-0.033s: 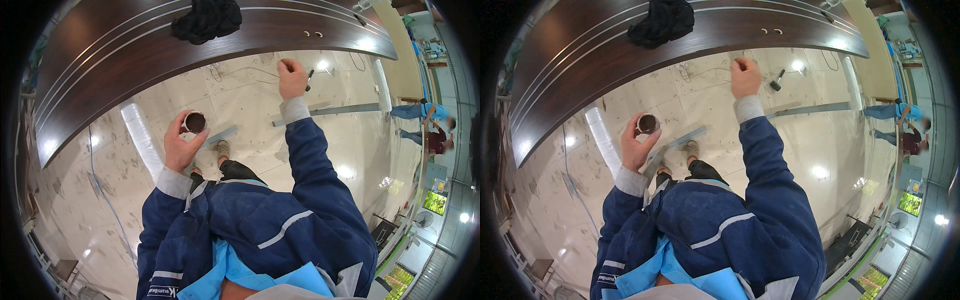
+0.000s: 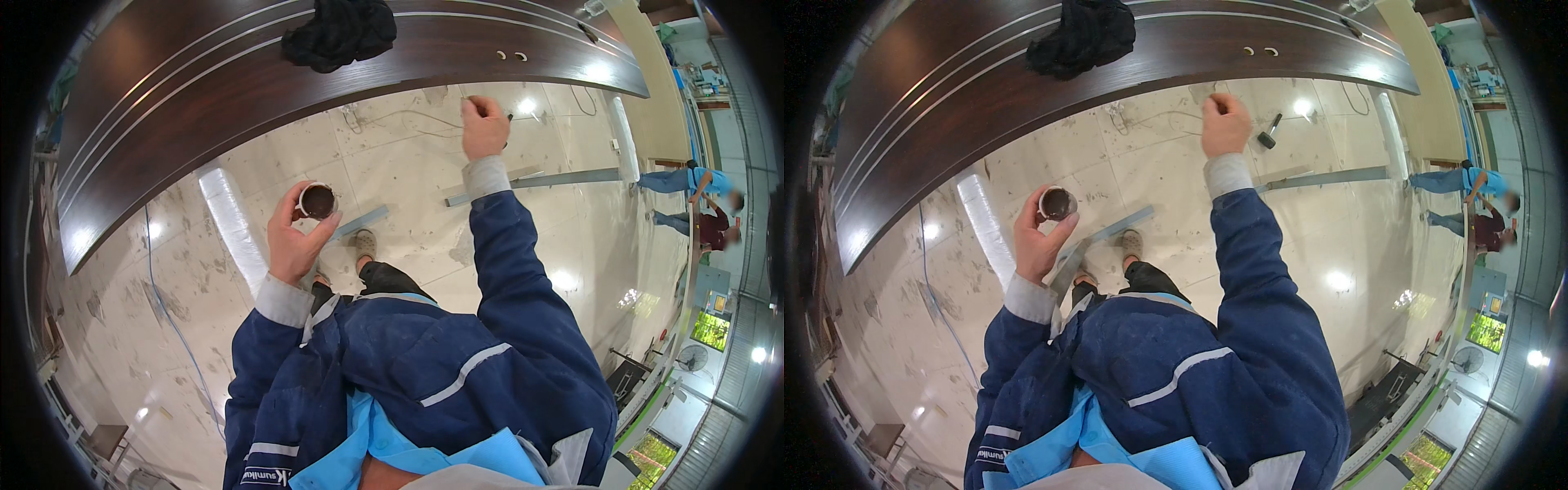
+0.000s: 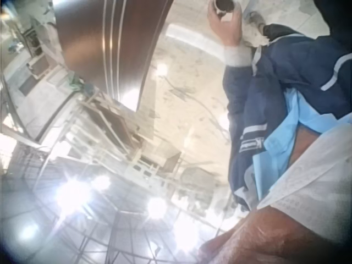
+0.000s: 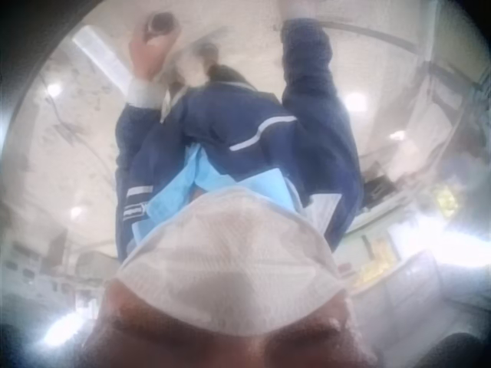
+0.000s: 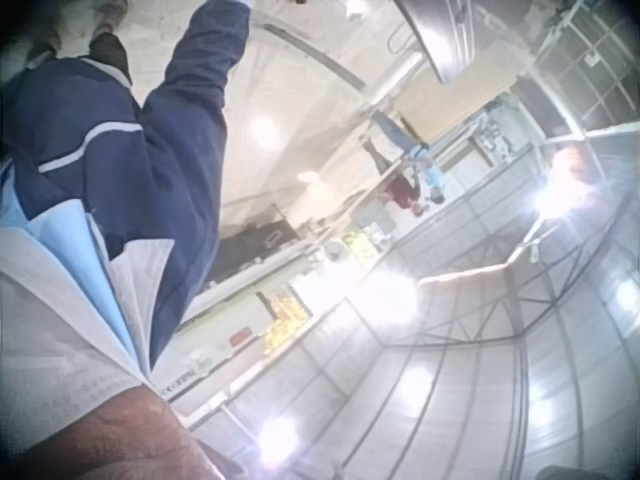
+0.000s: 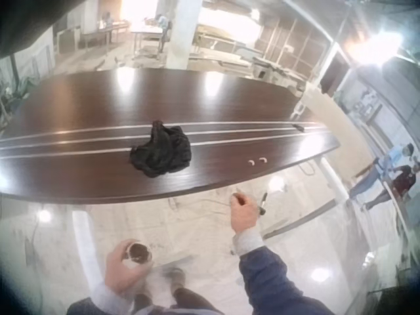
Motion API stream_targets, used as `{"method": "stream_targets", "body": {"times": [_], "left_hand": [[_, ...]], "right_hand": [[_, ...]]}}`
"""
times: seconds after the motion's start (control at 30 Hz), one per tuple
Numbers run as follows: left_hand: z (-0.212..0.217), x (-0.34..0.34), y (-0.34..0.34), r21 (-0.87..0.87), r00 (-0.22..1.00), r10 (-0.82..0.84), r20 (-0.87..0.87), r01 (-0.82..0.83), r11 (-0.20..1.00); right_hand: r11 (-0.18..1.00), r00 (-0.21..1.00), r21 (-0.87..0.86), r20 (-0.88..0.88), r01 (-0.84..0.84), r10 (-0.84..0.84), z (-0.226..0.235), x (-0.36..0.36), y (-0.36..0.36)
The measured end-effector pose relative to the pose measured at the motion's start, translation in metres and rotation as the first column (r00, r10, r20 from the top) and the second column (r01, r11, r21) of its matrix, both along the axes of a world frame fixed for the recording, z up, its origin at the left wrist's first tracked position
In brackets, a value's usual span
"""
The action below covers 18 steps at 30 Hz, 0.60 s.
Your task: The person uses a small brush to apply a dark liquid finish to the edges and grooves of a curved wooden panel. They repeatedly dip the brush into a small container and wipe the surface with a black cloth between applications.
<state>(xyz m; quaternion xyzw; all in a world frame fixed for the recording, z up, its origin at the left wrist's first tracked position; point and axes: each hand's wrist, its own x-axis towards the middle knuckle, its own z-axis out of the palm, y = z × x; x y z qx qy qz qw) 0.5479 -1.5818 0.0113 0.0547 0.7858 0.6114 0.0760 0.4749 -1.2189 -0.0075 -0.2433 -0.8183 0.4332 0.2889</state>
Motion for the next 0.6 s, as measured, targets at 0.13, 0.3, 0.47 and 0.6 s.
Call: {"method": "stream_targets", "body": {"times": [0.13, 0.3, 0.47, 0.6], "left_hand": [[0.022, 0.014, -0.024, 0.081, 1.000, -0.003, 0.021, 0.001, 0.997], [0.035, 0.026, -0.056, 0.146, 0.999, 0.049, -0.003, -0.048, 0.988], [0.044, 0.047, -0.090, 0.084, 0.994, 0.113, -0.009, -0.112, 0.990], [0.045, 0.057, -0.108, 0.088, 0.987, 0.160, 0.013, -0.161, 0.983]], "right_hand": [[0.991, 0.990, -0.046, 0.059, 0.127, -0.124, 0.008, -0.004, 0.008], [0.984, 0.985, 0.039, 0.008, -0.173, 0.173, -0.010, -0.005, -0.031], [0.996, 0.998, 0.081, 0.057, -0.041, 0.036, -0.020, -0.014, 0.013], [0.977, 0.978, 0.060, 0.030, 0.207, -0.209, -0.021, -0.024, 0.087]]}}
